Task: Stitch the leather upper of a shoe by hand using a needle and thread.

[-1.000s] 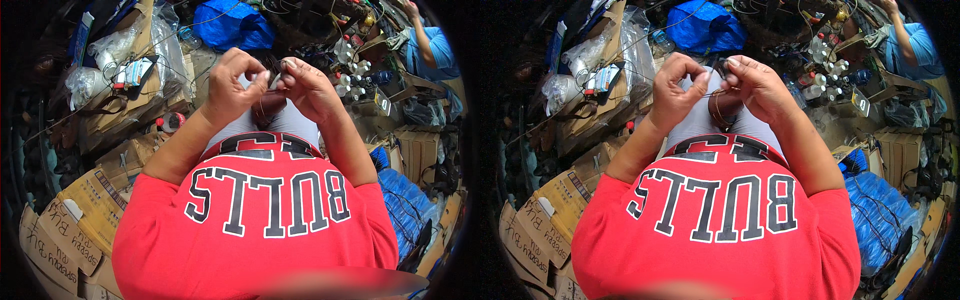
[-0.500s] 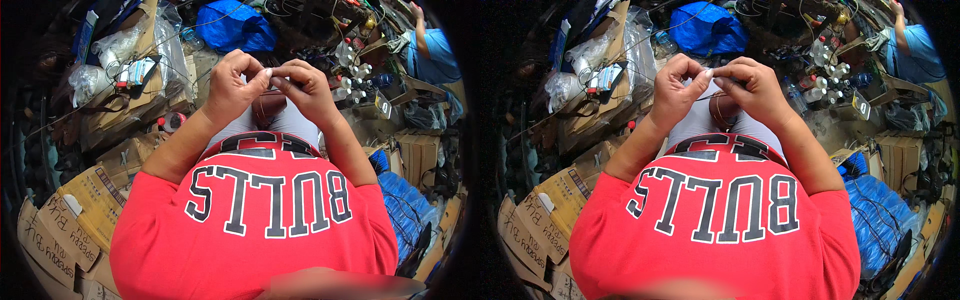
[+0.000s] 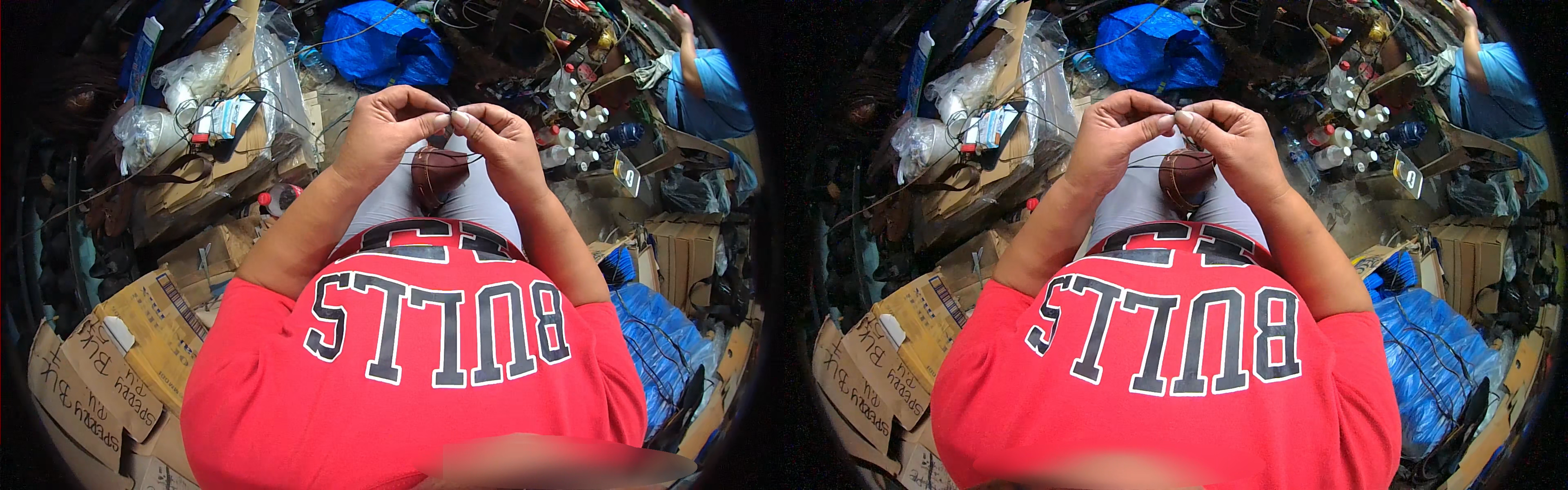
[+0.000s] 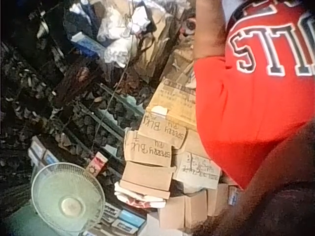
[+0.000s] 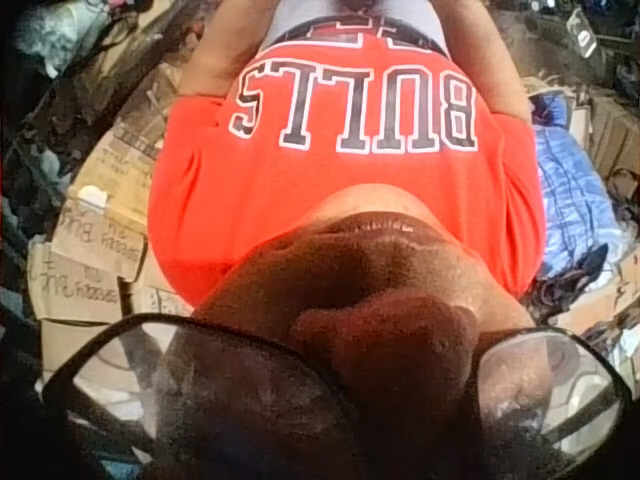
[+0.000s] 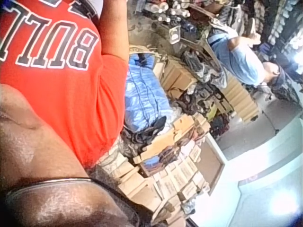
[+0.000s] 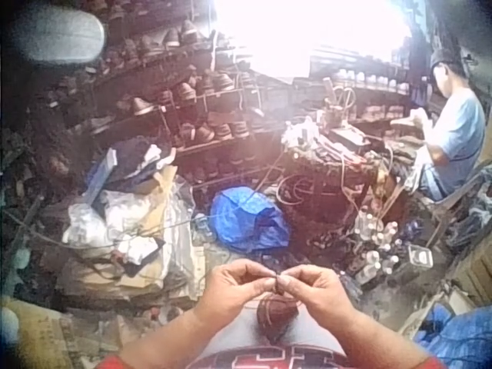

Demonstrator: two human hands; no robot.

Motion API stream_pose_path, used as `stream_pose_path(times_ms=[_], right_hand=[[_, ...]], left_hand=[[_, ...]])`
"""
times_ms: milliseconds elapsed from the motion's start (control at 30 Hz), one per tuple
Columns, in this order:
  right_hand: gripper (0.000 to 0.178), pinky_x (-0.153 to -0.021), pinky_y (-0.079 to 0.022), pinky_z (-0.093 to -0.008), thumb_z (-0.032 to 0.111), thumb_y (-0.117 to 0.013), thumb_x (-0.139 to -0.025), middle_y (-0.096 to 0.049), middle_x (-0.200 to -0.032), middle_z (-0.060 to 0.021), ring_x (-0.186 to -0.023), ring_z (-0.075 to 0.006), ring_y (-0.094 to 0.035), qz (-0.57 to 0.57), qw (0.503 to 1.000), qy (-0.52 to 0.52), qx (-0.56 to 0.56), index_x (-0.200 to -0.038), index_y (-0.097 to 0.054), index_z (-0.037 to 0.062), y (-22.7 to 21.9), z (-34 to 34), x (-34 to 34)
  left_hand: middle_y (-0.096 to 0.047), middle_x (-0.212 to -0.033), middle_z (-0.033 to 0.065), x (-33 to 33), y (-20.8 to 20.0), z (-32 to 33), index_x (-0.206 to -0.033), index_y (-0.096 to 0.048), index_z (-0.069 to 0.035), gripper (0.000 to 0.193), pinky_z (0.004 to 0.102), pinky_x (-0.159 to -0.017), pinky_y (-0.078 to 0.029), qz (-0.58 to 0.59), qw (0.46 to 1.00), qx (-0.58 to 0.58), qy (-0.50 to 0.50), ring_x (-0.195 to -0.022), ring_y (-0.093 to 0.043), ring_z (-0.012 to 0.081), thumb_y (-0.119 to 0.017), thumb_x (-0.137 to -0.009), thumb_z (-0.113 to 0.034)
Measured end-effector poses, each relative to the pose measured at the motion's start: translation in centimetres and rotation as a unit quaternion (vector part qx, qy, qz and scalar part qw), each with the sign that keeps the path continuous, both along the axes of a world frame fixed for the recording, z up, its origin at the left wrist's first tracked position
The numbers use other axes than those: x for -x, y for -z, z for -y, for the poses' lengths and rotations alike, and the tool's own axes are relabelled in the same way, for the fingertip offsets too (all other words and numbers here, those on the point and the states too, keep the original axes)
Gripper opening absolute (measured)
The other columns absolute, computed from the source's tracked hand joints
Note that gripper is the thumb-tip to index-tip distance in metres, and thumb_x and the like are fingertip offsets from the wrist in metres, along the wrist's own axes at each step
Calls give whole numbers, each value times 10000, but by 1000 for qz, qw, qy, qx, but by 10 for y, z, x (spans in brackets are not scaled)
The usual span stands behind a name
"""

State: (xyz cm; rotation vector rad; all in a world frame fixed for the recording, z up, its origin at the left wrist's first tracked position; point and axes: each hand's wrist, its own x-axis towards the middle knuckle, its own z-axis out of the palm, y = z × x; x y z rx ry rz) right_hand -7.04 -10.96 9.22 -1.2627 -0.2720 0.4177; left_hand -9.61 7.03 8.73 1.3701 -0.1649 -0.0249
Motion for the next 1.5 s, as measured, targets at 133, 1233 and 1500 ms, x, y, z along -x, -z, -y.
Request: stream_pose_path(times_ms=[133,1233,1500], right_hand=[[183,-587,-407,-176,153,-677,-834,-645,-794,-20,-678,-35,-527,-14,1000,22,-13,-912,-665,-12,3,-3,1],[141,-626,-417,-198,151,-655,-843,-623,-780,-15,-664,-70,-535,-146,985,-34,-81,-910,-632,30,25,10,-10],[163,-643,-402,-184,177,-672,-838,-619,-761,3,-699,-56,-539,-25,995,-85,34,-873,-638,22,17,6,1]], left_hand=[[-639,-843,41,1,1,12,-913,-617,-3,92,213,-720,-481,16,999,-18,-46,-764,-593,97,-648,-837,-44],[-634,-867,23,0,18,7,-998,-624,-31,166,207,-723,-455,51,993,-105,-18,-778,-555,65,-653,-838,-65],[-624,-809,29,-15,8,-5,-882,-596,-49,48,262,-706,-453,36,993,6,-112,-784,-580,124,-587,-887,-96]])
